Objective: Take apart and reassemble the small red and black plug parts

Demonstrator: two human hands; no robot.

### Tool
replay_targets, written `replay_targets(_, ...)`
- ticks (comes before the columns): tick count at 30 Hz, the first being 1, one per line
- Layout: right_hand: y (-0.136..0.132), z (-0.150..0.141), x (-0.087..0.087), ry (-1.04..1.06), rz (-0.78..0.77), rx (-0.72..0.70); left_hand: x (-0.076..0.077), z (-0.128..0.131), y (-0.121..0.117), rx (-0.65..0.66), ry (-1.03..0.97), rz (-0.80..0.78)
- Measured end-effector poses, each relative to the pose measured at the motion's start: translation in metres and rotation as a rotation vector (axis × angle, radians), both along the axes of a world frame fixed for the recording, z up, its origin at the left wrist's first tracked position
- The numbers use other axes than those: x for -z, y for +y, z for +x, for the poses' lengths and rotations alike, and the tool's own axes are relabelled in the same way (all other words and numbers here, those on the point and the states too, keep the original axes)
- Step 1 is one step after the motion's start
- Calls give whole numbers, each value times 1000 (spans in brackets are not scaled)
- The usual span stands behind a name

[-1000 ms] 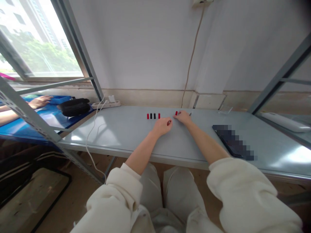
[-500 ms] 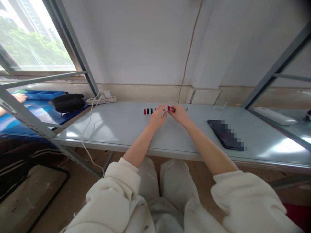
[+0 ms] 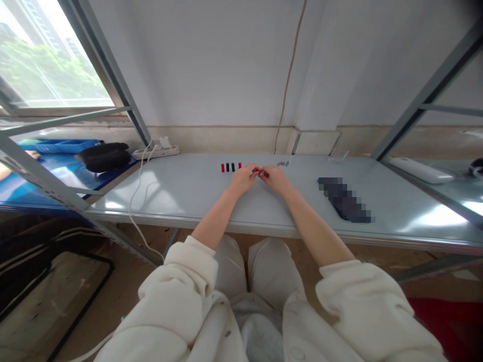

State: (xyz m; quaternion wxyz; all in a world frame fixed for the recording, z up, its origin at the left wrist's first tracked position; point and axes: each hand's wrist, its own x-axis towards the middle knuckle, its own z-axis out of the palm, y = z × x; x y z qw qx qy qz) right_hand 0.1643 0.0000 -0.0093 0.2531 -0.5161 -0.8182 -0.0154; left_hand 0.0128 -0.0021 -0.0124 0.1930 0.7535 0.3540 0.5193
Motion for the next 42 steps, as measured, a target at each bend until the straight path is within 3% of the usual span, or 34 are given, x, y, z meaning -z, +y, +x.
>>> replay_targets(3,0,-1,0,35,13,20,0,1,1,-23,-90,7)
replay_targets(8,-2,0,-1,69,22,132,-12,2,-8,-52,-433,-130)
replay_targets(11,-1,1,0,59,-10,159,-17,3,-13,-57,-502,-166)
replay_targets(20,2,4,4,91,28,109,-11,3,-8,-43,-421,-115)
replay_targets(27,3,2,9,155,82,29,0,1,2,-135,85,39)
replay_targets(30,2,-4,11,188,77,31,2,2,4,-142,106,48)
replay_targets(35,7,-17,8,217,44,52,-5,1,3,-204,-204,0)
replay_targets(42,26,-45,6,257,-215,117,-19,-13,8,-203,-927,-359)
